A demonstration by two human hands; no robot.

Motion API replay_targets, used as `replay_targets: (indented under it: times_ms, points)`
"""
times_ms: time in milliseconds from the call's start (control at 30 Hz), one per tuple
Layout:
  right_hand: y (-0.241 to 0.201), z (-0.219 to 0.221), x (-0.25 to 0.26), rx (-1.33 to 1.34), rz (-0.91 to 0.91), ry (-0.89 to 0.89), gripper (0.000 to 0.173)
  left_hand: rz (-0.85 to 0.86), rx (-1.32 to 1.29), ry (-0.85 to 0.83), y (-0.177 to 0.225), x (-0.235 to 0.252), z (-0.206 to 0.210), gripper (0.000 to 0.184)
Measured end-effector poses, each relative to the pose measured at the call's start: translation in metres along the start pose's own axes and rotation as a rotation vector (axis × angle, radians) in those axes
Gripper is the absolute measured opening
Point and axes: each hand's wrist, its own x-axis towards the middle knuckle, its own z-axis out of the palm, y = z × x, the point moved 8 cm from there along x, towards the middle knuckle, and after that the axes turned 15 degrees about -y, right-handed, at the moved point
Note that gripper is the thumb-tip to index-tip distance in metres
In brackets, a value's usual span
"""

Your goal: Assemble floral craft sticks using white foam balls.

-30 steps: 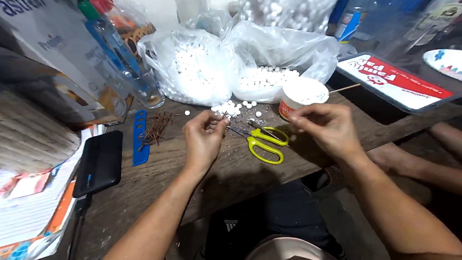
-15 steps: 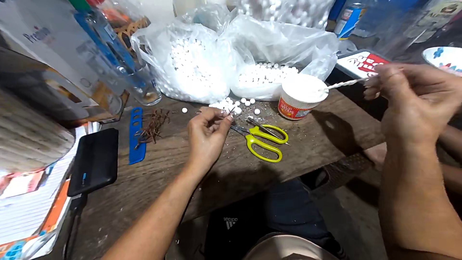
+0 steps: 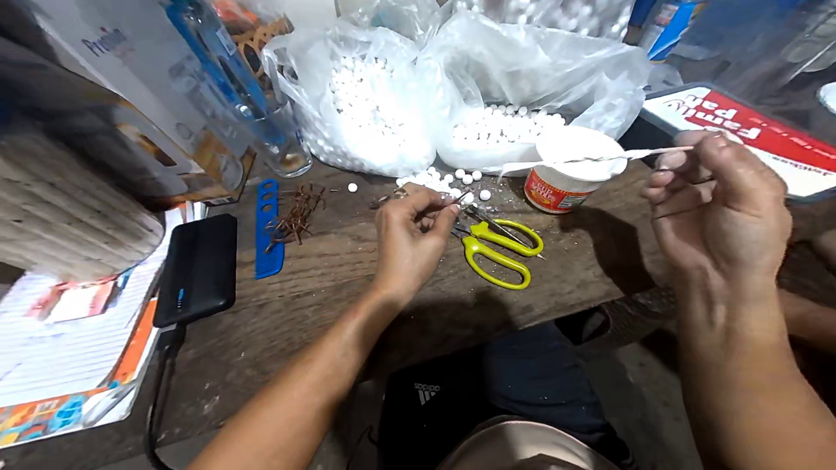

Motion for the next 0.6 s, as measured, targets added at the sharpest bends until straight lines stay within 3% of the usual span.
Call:
replay_targets:
  times_ms: [167, 600]
  points:
    - [0.005, 0.032, 0.002, 0.009, -0.015, -0.083, 0.036, -0.012, 0.026, -0.016, 0.003, -0.001, -0.002, 0.004]
    - [0.009, 0.032, 0.001, -0.029, -0.026, -0.084, 0.034, 0.062, 0.032, 0.031, 0.002, 0.0, -0.002, 0.003]
